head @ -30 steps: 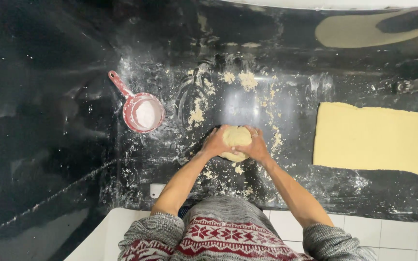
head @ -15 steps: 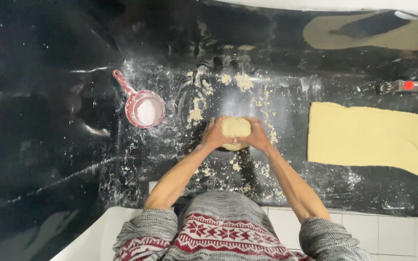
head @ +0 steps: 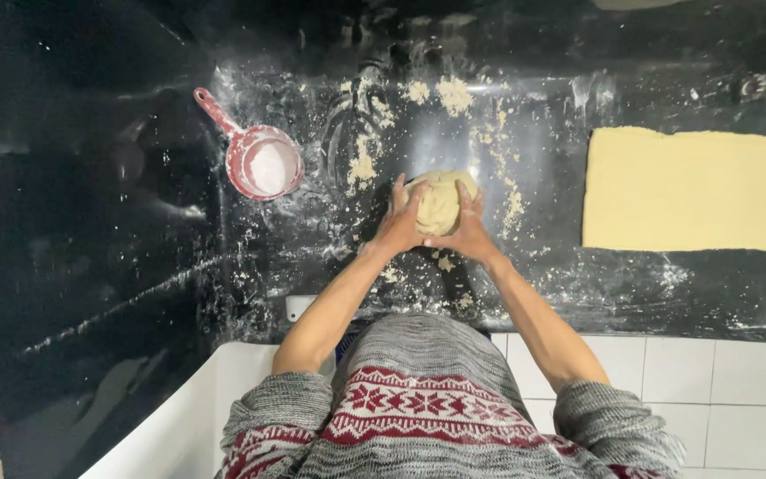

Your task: The person kneads a ball of dough on a black countertop using both hands. The person repeatedly folds, presses, and turns the dough while a red measuring cup and a flat sheet of dough remain nearby.

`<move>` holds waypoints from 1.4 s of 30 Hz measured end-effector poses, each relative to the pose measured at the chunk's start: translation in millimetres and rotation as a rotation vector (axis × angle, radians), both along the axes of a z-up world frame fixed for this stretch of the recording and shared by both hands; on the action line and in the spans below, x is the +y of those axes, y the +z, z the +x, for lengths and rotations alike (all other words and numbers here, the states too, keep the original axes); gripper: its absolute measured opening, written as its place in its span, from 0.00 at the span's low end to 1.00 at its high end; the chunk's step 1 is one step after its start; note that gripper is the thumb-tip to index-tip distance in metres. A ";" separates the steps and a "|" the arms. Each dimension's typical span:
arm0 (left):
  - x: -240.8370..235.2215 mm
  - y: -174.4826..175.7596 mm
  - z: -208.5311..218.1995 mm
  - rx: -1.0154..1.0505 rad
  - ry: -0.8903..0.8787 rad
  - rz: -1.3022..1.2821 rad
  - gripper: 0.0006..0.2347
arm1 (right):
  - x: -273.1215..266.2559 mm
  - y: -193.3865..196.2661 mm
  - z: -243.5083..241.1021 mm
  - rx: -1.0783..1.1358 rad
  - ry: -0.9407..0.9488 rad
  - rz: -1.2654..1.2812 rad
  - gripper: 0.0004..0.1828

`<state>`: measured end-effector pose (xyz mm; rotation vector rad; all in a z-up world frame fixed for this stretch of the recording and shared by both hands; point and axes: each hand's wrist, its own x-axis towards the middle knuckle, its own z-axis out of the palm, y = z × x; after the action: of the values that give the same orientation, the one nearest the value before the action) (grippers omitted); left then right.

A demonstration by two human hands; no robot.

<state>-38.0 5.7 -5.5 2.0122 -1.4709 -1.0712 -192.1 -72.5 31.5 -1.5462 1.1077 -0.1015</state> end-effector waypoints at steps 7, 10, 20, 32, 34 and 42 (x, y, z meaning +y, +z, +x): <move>-29.0 -23.9 -8.4 -0.209 -0.015 -0.055 0.51 | -41.9 -6.6 16.2 0.013 -0.020 -0.080 0.87; -53.6 -34.9 -7.9 -0.148 0.007 0.053 0.44 | -67.7 -45.6 5.5 -0.038 0.036 0.071 0.72; -112.3 -72.3 12.2 -0.025 0.116 0.205 0.50 | -128.0 -75.3 11.3 0.112 0.030 0.225 0.52; -17.0 -81.0 -7.4 -0.035 0.287 -0.347 0.40 | -41.1 -24.7 9.4 0.344 0.245 -0.218 0.56; 3.0 -72.2 -2.2 -0.022 0.249 -0.380 0.38 | -20.4 -9.7 5.8 0.345 0.260 -0.241 0.57; 21.8 -3.3 2.7 -0.065 -0.168 -0.021 0.57 | 21.0 3.4 -35.6 0.095 0.215 -0.310 0.51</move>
<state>-35.2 27.5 -8.8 1.9537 -1.7035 -1.0603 -227.7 -51.6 34.9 -1.9560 1.0268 -0.0556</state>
